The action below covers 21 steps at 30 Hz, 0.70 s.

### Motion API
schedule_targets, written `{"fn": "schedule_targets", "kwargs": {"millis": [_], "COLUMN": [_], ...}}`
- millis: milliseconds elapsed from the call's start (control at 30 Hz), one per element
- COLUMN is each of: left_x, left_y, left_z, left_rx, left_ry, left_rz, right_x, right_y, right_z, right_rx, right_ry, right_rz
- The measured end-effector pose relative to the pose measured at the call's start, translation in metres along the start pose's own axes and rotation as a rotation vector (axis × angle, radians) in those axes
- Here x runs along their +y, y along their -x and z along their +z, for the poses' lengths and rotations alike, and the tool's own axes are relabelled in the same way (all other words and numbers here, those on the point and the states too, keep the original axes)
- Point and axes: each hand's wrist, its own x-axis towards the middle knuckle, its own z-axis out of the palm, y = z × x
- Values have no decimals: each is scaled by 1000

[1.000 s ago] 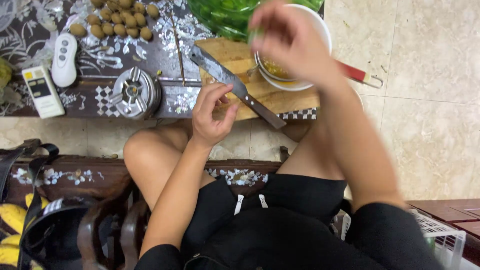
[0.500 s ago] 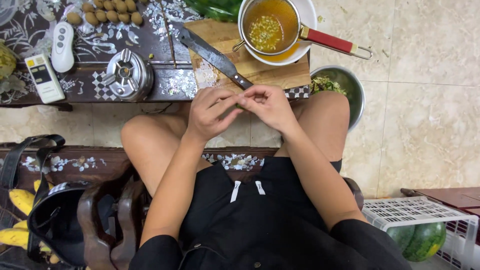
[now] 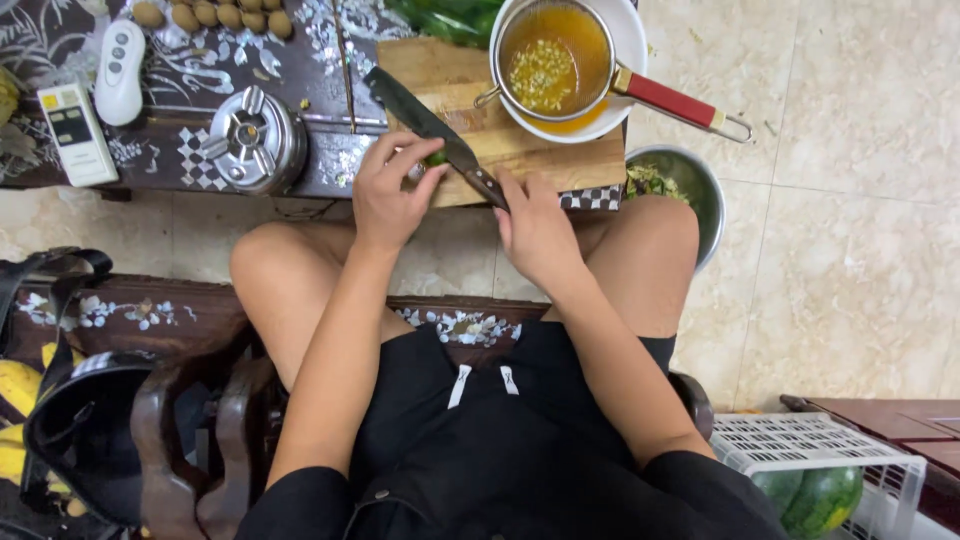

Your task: The recorder is seen cutting small green limes and adding their juice to a bowl containing a sauce mixture.

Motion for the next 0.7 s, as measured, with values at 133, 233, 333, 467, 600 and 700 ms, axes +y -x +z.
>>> {"fn": "schedule_targets", "kwargs": {"millis": [133, 233, 333, 467, 600, 700], "left_x": [-5, 6, 4, -6, -10, -7], "left_y": [2, -1, 0, 7, 7, 6], "left_z": [4, -4, -9, -6, -2, -1], "left_rx": [14, -16, -52, -63, -59, -59], "left_ry": [-153, -221, -240, -219, -197, -215], "left_rz": [-27, 20, 68, 55, 29, 24], "right_x": [1, 6, 10, 4, 5, 1], "right_y": [22, 26, 29, 29, 27, 28], "right_z": [8, 11, 18, 29, 43, 47], "right_rx": [-59, -110, -149, -99, -81, -93], "right_ry": [-119, -267, -345, -357, -317, -281], "right_rz": [80, 203, 274, 228, 185, 166]}}
